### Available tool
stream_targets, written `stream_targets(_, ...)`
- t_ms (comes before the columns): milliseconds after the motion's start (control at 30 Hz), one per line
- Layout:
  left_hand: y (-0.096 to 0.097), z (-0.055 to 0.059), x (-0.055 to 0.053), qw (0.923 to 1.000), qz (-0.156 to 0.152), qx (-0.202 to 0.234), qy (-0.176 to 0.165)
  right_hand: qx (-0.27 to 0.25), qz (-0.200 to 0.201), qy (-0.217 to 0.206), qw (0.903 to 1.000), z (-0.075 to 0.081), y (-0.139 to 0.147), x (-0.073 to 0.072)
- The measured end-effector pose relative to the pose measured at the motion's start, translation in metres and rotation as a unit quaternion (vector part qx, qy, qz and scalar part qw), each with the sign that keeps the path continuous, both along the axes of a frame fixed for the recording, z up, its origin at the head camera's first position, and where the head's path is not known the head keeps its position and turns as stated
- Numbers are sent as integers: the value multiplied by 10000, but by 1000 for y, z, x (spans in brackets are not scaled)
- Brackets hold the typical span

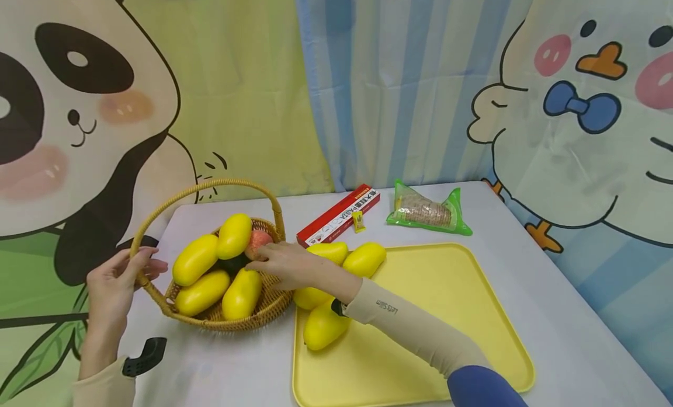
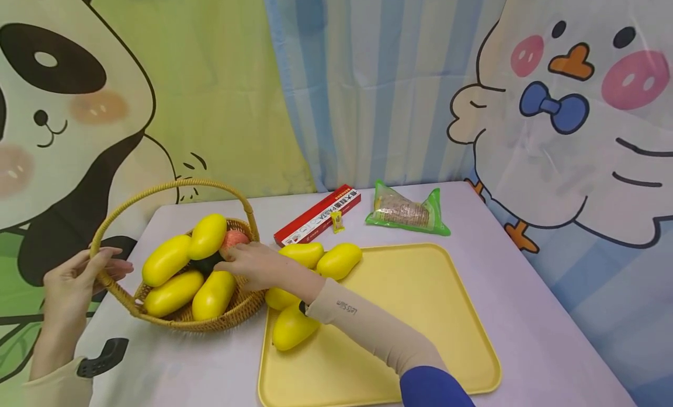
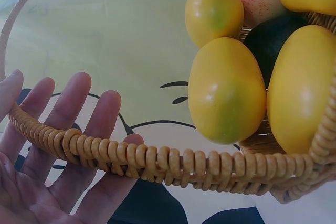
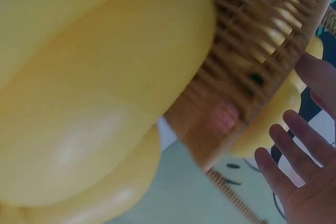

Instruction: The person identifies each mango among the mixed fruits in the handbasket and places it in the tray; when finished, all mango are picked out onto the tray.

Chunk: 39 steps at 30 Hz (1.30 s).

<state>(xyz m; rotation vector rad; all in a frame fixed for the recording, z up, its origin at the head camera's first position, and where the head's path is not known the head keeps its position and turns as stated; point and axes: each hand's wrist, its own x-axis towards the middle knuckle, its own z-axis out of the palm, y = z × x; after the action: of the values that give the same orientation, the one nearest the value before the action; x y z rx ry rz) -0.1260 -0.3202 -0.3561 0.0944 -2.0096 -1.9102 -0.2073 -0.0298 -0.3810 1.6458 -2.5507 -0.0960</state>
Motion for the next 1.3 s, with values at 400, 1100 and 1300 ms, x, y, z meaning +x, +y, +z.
stream_targets(400, 0, 2, 0, 9999, 48, 88, 97, 851, 219, 482, 9950, -4, -54, 12)
stream_targets(1100, -1, 0, -1, 9999, 28, 96, 60, 1404, -2, 6, 9901, -24, -76, 14)
stream_targets(1300, 0, 0, -1, 10000, 25, 55, 22, 1728, -123, 75, 9849, -28, -76, 14)
